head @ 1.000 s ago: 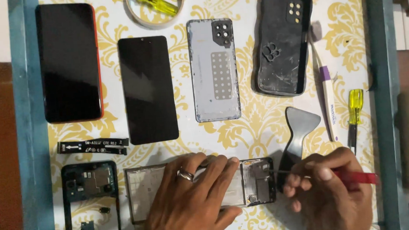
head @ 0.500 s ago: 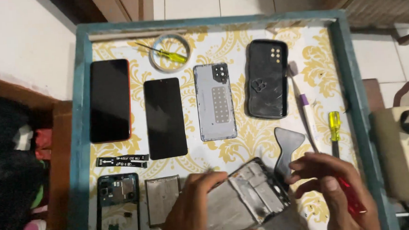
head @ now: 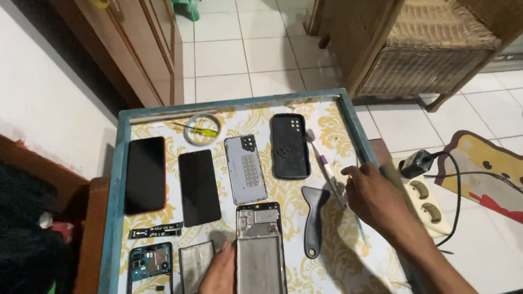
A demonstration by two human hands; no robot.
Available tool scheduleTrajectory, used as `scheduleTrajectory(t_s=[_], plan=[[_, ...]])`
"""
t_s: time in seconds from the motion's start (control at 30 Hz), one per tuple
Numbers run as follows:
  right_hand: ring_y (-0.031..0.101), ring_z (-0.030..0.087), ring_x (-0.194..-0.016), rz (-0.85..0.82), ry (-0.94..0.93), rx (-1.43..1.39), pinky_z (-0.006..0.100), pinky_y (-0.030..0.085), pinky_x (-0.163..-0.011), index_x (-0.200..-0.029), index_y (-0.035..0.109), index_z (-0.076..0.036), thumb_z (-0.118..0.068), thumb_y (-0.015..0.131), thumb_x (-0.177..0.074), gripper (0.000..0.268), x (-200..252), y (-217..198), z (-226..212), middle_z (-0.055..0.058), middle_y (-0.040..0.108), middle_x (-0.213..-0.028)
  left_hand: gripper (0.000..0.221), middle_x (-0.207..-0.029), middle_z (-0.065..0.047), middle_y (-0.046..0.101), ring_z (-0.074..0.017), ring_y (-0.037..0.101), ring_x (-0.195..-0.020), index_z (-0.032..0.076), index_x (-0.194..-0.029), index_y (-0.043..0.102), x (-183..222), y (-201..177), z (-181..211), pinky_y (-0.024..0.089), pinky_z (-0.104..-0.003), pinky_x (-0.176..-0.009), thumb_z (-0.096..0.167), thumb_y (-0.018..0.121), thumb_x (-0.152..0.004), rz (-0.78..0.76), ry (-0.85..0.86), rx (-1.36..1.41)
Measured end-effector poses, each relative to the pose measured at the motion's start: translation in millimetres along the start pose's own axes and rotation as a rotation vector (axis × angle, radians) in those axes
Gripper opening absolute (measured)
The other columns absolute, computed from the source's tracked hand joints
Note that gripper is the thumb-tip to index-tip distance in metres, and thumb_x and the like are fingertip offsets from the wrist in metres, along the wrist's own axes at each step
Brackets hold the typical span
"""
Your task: Cleaning the internal frame of a disassembled smartphone using a toothbrush and a small scraping tool.
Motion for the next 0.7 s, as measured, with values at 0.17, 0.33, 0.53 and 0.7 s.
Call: scheduleTrajectory(t_s=[0.17,0.33,0.53,0.7], plan=[[0.076,0.036,-0.079,-0.189,0.257,-0.082,0.047,0.062,-0.065,-0.124,0.067,-0.01,-0.013,0.048,-0.096,0.034,-4.0,-34.7,-28.4,0.018,0.068,-0.114,0.083,-0.17,0.0,0.014,-0.0131,0.012,-0.158,0.011,-0.158,0.018,60.7,64.0,15.9,0.009,-0.037,-0.13,0.045,0.054,-0.09,-0.041,-0.078,-0.147],[0.076,0.021,-0.069,0.022,0.173,0.015,0.04,0.065,-0.066,-0.112,0.071,-0.011,-0.03,0.046,-0.107,0.032,-11.6,-12.7,-20.8,0.016,0.061,-0.12,0.077,-0.145,-0.029,0.064,-0.0466,0.056,-0.135,0.007,-0.153,0.056,105.9,109.5,23.6,0.04,-0.059,-0.105,0.055,0.036,-0.097,-0.242,-0.332,-0.061],[0.062,0.038,-0.101,-0.008,0.22,0.076,0.055,0.05,-0.067,-0.102,0.066,-0.01,-0.043,0.054,-0.098,0.035,-22.4,17.3,-21.2,0.011,0.058,-0.11,0.074,-0.134,-0.03,0.067,-0.0426,0.062,-0.122,0.016,-0.153,0.053,89.0,117.6,29.9,0.049,-0.053,-0.089,0.059,0.031,-0.097,-0.544,-0.252,-0.044],[0.062,0.037,-0.077,0.204,0.32,-0.212,0.049,0.043,-0.066,-0.107,0.055,-0.007,-0.028,0.06,-0.101,0.023,8.8,-48.5,-48.3,0.019,0.068,-0.091,0.094,-0.118,-0.023,0.075,-0.0324,0.07,-0.107,-0.007,-0.125,0.072,67.9,108.6,34.2,0.056,-0.042,-0.091,0.07,0.029,-0.095,-0.611,-0.242,-0.261]])
Point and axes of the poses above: each hand's wrist, its own x-axis away from the middle knuckle, its own y-axis out of the palm, z = x × y, the point moved 6 cm from there along -x, towards the middle knuckle
